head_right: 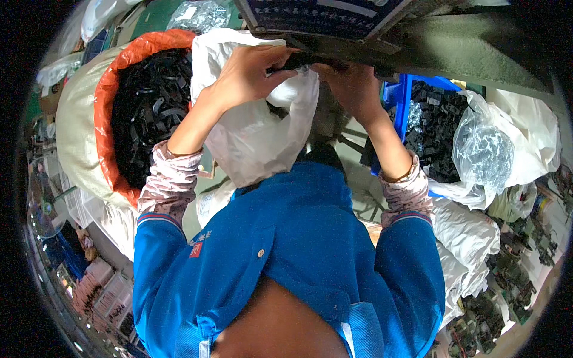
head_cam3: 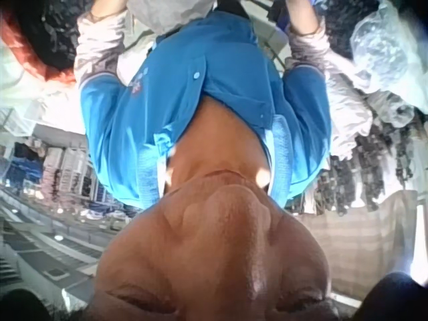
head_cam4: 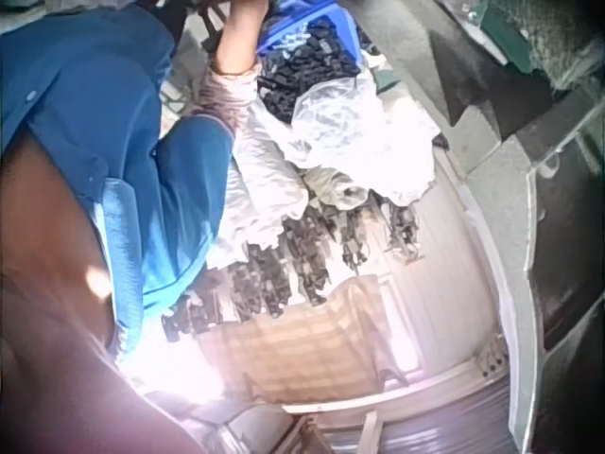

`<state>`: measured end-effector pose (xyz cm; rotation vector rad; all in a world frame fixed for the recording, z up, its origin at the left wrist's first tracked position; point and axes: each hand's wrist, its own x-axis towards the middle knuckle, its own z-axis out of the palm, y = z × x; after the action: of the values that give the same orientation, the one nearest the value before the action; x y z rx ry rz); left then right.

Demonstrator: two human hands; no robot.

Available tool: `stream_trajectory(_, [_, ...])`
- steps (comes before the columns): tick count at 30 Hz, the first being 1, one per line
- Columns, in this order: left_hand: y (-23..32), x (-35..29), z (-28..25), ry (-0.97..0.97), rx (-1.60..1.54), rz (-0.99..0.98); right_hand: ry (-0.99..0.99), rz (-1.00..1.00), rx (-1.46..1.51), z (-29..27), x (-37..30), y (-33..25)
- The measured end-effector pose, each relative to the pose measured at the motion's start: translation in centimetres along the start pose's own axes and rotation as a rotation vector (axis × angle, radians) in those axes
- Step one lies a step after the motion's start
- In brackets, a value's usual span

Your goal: The person repeatedly picks small black plastic components from a blue bin, connects them to a black cable, and places the assembled units into a white bag. The process is continuous and repetitive, with the person handling each component individually.

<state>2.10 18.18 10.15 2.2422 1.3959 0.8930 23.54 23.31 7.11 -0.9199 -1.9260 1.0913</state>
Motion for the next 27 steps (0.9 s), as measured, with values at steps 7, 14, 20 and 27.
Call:
stream_trajectory(7, [-1.5, 0.5, 0.0, -0.066, 0.031, 0.032, -0.046, 0.195, 0.144, -0.2, 0.1, 0.3])
stream_trajectory(14, [-0.8, -1.4, -1.3, -0.095, -0.138, -0.133, -0.187, -0.013, 0.197, -2.1, 1.9, 4.5])
stream_trajectory(20, [-1.0, -1.1, -1.2, -0.08, -0.137, -0.084, -0.306, -0.15, -1.111, -1.1, 4.6, 15.1])
stream_trajectory(27, [-2.1, -1.6, -0.6, -0.084, -0.132, -0.047, -0.292, -0.076, -1.095, 0.9, 2.7, 11.5])
